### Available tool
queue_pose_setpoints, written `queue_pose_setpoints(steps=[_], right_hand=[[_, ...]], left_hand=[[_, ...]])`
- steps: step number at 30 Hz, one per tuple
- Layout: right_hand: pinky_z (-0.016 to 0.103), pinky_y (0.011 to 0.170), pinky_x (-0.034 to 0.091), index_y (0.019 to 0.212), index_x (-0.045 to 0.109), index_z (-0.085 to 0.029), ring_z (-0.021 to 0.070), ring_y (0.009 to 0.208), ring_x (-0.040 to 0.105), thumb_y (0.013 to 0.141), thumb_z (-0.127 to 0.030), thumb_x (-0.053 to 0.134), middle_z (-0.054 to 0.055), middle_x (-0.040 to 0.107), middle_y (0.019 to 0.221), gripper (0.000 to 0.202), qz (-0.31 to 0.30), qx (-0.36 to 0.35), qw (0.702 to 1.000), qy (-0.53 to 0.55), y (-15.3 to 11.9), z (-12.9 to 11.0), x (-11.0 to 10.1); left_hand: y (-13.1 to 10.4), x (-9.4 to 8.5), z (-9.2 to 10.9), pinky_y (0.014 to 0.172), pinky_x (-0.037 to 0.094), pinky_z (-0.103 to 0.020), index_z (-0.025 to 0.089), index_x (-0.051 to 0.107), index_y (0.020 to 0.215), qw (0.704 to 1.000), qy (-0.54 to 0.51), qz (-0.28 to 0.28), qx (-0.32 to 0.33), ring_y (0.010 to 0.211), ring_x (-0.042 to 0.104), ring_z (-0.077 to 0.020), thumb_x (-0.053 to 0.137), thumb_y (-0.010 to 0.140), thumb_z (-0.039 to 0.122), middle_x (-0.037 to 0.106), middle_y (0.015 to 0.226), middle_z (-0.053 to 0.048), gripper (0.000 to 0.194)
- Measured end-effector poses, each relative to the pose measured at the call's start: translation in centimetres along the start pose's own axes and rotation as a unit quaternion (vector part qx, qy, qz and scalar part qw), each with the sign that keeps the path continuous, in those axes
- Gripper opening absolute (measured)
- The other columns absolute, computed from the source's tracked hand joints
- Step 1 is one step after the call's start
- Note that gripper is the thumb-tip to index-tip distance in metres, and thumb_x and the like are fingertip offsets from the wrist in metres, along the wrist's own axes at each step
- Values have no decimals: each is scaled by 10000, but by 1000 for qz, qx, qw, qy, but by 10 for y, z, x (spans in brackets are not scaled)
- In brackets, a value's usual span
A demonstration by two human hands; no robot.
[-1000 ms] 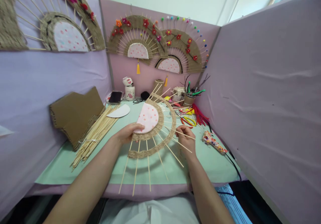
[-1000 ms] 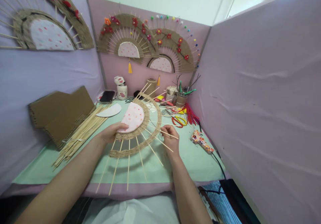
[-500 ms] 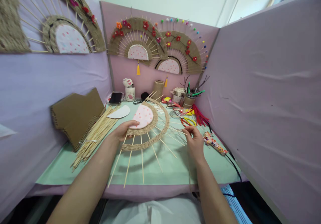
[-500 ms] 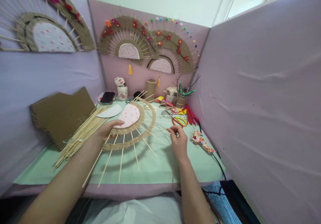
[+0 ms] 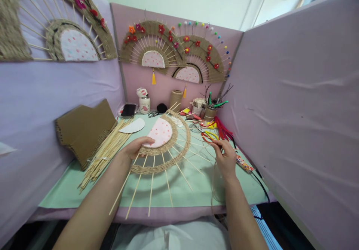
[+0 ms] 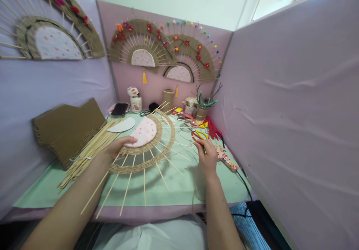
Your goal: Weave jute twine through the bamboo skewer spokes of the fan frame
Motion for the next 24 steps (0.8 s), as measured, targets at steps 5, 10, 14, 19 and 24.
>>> queue_pose_setpoints(steps=[5,10,14,19,24], right_hand=[[316,722,428,809,627,-185,176,765,568,820,-292,550,46,631,797,132,16,-2,1000,6,-5,-1,3],[302,702,420,771,628,-183,177,744,566,822,-338,533,38,635,760,189,27,65,997,13,-11,3,15],[298,692,408,716,624,-179,179,728,564,806,-386,541,34,639,721,241,11,101,995,11,-14,4,26],[295,671,405,708,629,-174,171,679,556,787,-418,546,27,628,693,269,-4,138,990,39,-17,11,35],[289,666,421,740,633,-170,166,696,560,781,-425,547,34,628,743,272,-12,152,985,83,-17,11,40]], left_hand=[[-5,7,3,273,296,-177,73,650,700,1000,1,-16,13,333,498,-103,610,670,200,623,498,-55,137],[-11,25,3,275,287,-188,67,659,632,997,12,-75,22,297,458,-98,637,624,207,591,438,-47,142],[-15,33,0,439,438,-217,74,681,726,996,-9,-85,20,485,595,-152,660,550,149,674,586,-76,193],[-13,30,-4,533,470,-250,72,682,783,997,-5,-81,14,556,620,-171,695,522,164,700,677,-102,277],[-7,28,-9,577,481,-271,86,678,807,996,7,-94,3,612,636,-195,716,485,164,707,722,-112,333]])
Point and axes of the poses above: each hand's wrist, its own y-axis towards the middle knuckle, its own x-axis out of the palm, z = x × y, the point moved 8 cm from there along y, towards the middle knuckle
